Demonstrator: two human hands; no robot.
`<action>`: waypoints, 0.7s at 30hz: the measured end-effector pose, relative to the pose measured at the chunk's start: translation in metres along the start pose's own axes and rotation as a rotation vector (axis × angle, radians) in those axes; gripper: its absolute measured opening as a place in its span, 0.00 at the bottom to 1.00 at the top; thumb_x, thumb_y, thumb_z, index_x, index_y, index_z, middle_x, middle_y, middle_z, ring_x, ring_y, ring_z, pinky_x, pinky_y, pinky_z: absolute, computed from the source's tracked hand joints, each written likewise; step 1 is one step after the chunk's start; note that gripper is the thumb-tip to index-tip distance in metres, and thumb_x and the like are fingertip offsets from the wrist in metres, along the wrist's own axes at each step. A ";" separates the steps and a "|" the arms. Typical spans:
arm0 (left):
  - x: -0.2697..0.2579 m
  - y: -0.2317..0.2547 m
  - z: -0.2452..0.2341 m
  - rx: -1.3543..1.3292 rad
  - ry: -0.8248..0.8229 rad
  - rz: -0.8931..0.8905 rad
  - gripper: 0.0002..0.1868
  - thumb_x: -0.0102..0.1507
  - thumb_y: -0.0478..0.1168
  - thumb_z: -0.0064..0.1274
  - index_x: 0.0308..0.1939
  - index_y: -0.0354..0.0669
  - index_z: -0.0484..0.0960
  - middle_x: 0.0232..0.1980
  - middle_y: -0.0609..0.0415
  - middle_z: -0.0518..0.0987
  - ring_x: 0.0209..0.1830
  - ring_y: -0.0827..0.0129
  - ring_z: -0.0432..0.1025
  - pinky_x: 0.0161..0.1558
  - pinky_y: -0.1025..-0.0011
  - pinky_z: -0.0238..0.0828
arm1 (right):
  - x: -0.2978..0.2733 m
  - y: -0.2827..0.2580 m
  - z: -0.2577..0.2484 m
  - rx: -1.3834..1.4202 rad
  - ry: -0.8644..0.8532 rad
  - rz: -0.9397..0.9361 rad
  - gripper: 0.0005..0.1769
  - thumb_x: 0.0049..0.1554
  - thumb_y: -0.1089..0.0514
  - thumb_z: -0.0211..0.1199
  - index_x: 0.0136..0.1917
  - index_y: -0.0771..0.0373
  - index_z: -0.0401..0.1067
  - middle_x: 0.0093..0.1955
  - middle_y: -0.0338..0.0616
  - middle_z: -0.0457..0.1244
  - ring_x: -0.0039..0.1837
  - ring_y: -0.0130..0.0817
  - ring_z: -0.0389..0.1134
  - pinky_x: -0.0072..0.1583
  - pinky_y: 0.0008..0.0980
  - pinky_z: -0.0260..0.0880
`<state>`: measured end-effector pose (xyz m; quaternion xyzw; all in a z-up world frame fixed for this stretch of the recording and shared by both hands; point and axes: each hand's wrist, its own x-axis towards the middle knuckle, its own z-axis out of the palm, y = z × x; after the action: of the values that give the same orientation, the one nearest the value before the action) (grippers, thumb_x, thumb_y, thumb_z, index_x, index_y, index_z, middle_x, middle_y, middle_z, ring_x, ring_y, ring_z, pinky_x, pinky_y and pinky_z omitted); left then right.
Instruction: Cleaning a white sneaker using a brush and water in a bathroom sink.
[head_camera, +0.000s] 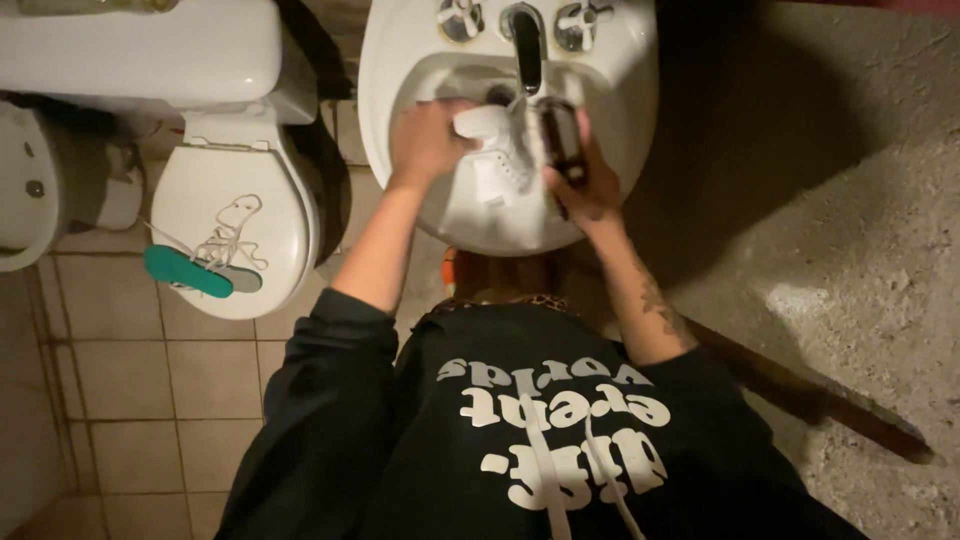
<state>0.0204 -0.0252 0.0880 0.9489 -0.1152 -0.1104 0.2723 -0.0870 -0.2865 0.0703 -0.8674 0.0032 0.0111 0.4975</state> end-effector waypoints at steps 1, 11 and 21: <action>-0.005 0.003 0.001 0.001 0.003 -0.002 0.30 0.49 0.46 0.72 0.57 0.61 0.86 0.45 0.56 0.87 0.38 0.58 0.79 0.44 0.62 0.73 | 0.006 -0.021 0.003 0.001 -0.002 -0.003 0.49 0.57 0.46 0.68 0.83 0.51 0.45 0.78 0.49 0.58 0.72 0.44 0.65 0.67 0.35 0.65; -0.024 0.012 0.050 -0.219 0.216 0.054 0.23 0.47 0.40 0.71 0.46 0.47 0.88 0.52 0.54 0.75 0.45 0.60 0.74 0.48 0.66 0.74 | 0.030 -0.091 0.017 -0.260 -0.040 -0.228 0.50 0.56 0.56 0.72 0.83 0.42 0.47 0.54 0.52 0.70 0.40 0.37 0.73 0.37 0.30 0.73; -0.018 0.026 0.059 -0.054 0.220 -0.004 0.20 0.48 0.34 0.62 0.45 0.39 0.86 0.52 0.45 0.83 0.43 0.49 0.78 0.52 0.58 0.73 | 0.007 -0.106 0.001 -0.422 -0.063 -0.233 0.46 0.57 0.48 0.69 0.82 0.46 0.52 0.49 0.51 0.71 0.40 0.38 0.72 0.39 0.31 0.70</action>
<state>-0.0174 -0.0706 0.0558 0.9478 -0.0795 -0.0091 0.3086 -0.0778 -0.2322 0.1615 -0.9458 -0.1148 -0.0190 0.3032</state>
